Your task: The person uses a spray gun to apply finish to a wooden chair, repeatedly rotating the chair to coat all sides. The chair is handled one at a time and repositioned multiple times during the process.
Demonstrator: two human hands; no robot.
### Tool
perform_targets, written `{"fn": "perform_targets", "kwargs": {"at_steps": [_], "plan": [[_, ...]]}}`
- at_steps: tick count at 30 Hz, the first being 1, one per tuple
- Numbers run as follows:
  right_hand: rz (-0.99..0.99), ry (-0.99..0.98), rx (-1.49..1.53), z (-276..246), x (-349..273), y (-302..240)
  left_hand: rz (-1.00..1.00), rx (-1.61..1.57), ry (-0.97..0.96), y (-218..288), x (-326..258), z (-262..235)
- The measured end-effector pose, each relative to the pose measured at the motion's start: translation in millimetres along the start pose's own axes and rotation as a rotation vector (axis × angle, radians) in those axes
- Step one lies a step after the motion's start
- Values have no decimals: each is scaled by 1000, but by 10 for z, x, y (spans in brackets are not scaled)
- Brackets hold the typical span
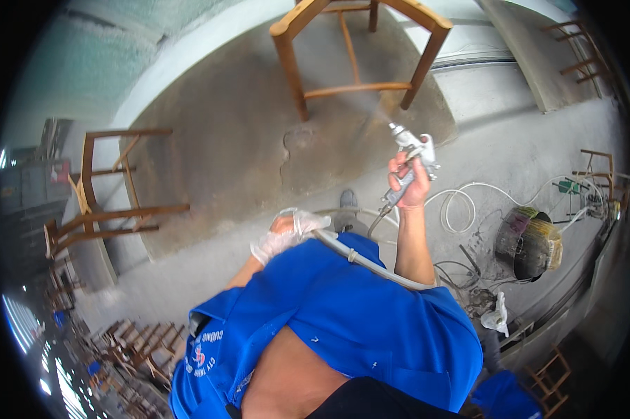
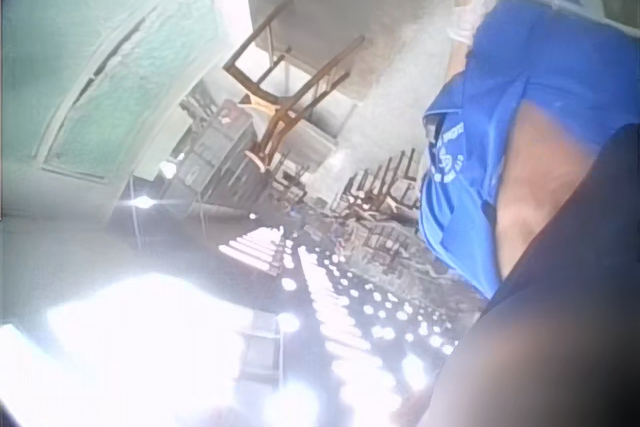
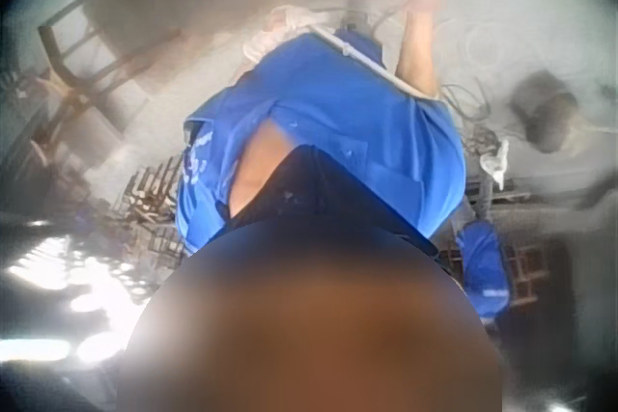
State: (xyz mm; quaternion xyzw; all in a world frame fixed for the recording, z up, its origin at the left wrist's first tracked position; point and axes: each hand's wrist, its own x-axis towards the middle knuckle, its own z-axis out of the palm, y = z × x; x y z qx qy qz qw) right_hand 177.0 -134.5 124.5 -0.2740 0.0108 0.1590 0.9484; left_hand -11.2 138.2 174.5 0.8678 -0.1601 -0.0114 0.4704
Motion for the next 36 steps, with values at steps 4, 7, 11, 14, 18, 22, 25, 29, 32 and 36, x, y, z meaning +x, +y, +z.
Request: {"fn": "perform_targets", "kwargs": {"at_steps": [4,7,11,14,18,22,25,29,32,36], "plan": [[41,-31,3,74,-183,25,-7,-28,-40,-30,-34,-100],[44,37,-210,42,-231,172,-16,-72,-38,-26,-143,-179],[101,229,-578,-137,-228,915,-47,-56,17,-186,-598,-472],[153,319,-868,-294,-263,1617,-55,-51,65,-493,-1090,-743],[-163,-31,-1688,-130,-388,2801,-47,-70,89,-936,-1878,-1182],[405,-208,-2136,555,-411,3448,-49,-262,101,-1240,-2432,-1435],[363,-165,-2265,1220,-316,3546,-16,-310,112,-1354,-2654,-1593],[133,-80,-2327,2140,-271,3222,53,-358,172,-1417,-2688,-1782],[-10,-31,-2395,2834,-290,2964,93,-385,201,-1445,-2649,-1914],[-272,50,-2519,3608,-379,2679,169,-364,200,-1496,-2654,-2097]]}}
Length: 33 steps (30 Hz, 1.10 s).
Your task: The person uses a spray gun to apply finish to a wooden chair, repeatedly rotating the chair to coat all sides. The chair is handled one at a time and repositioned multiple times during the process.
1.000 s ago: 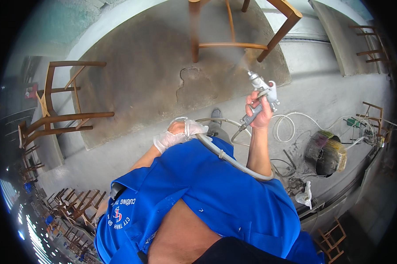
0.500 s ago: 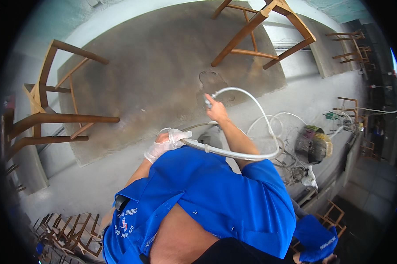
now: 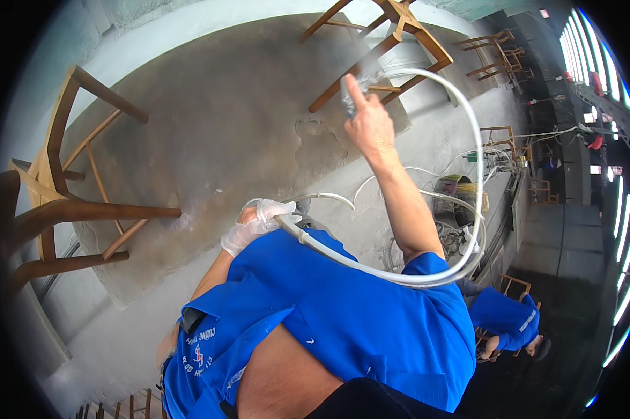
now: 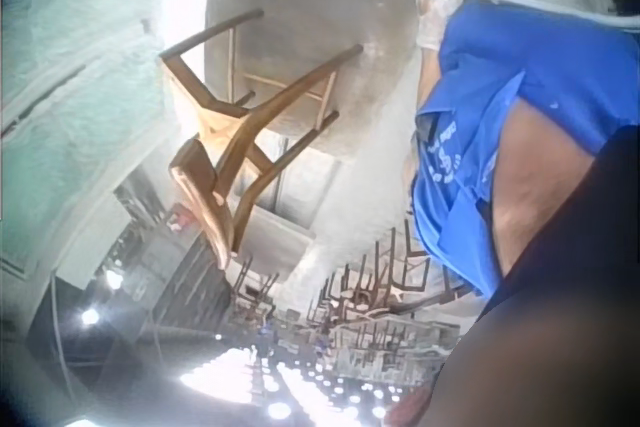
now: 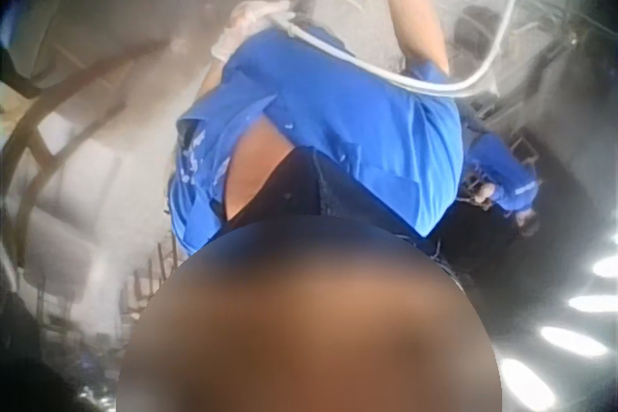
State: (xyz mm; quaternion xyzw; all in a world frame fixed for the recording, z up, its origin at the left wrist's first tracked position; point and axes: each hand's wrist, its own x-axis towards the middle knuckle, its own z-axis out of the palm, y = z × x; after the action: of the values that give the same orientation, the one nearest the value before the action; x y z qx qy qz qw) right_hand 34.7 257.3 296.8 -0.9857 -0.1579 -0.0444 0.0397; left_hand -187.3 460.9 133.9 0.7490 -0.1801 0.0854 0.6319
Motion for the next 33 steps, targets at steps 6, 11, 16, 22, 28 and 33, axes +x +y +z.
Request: {"fn": "perform_targets", "kwargs": {"at_steps": [6,11,16,22,28,33], "plan": [[-29,73,-59,-326,-27,-203,-58,5,26,32,-76,-109],[-123,-94,-93,-99,31,-324,-112,-134,54,-56,-209,-209],[-67,202,-82,-130,585,-268,-24,86,89,-139,-347,-399],[-170,142,-86,-111,975,-281,-3,129,184,-52,-384,-404],[-264,154,-38,178,1723,-98,-123,150,224,110,-182,-159],[-331,-51,-45,1023,2193,-45,-140,307,285,126,-58,83]]}}
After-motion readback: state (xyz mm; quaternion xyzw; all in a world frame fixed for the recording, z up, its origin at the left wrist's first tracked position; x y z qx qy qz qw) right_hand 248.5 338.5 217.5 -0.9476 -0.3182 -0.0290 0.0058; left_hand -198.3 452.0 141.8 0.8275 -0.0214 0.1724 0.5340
